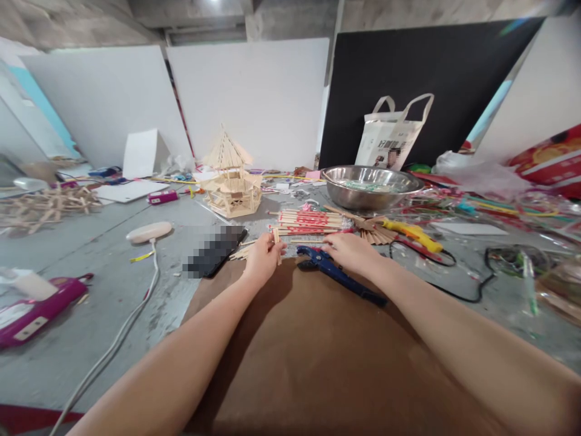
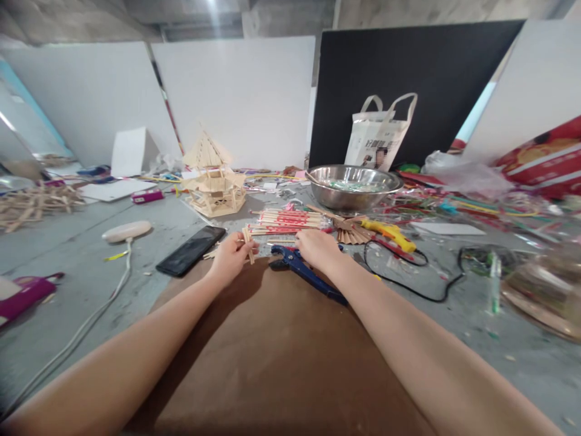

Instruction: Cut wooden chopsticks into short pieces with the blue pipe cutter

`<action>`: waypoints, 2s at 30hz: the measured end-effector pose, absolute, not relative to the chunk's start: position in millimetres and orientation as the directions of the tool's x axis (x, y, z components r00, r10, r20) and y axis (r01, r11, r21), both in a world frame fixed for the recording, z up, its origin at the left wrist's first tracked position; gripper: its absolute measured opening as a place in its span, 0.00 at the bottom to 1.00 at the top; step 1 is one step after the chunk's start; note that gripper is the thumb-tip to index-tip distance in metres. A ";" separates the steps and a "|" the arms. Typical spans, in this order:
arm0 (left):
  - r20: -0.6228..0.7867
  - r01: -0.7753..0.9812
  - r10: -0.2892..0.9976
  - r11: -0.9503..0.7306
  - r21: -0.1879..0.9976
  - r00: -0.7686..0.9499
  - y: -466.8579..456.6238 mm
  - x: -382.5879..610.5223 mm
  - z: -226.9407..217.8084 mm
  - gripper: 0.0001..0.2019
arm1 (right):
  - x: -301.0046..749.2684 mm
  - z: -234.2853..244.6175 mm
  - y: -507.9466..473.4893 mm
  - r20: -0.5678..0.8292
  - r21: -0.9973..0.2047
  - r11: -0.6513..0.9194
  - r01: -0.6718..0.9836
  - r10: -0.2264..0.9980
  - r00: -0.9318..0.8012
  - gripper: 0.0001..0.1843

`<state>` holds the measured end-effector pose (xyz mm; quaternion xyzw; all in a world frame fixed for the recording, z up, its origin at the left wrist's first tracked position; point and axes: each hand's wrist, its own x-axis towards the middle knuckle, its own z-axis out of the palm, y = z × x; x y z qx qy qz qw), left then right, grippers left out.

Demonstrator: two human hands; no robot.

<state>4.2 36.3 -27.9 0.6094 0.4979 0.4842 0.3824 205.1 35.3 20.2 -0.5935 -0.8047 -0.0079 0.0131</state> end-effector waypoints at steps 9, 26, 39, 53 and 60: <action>0.155 0.135 0.981 -0.170 0.976 0.117 38.5 4.5 -30.3 0.09 | 193.5 15.6 82.3 -0.039 0.134 0.299 0.945 0.954 -0.296 0.12; 0.097 -0.005 0.984 -0.097 0.995 0.152 28.4 7.5 -16.7 0.08 | 151.4 16.6 11.0 0.091 -0.961 0.167 0.220 0.943 -0.319 0.15; 0.148 0.166 0.933 -0.211 0.963 0.329 22.6 14.8 -18.9 0.09 | 164.7 2.6 10.7 0.356 -0.866 0.383 0.320 0.924 -0.142 0.11; 0.237 0.236 0.867 -0.365 0.901 0.438 21.9 12.3 -18.1 0.12 | 158.5 -8.6 9.0 0.337 -0.895 0.376 0.241 0.923 -0.189 0.13; 0.217 0.181 0.857 -0.333 0.926 0.467 22.5 13.3 -16.7 0.10 | 159.6 -9.4 12.1 0.370 -0.899 0.393 0.193 0.917 -0.147 0.12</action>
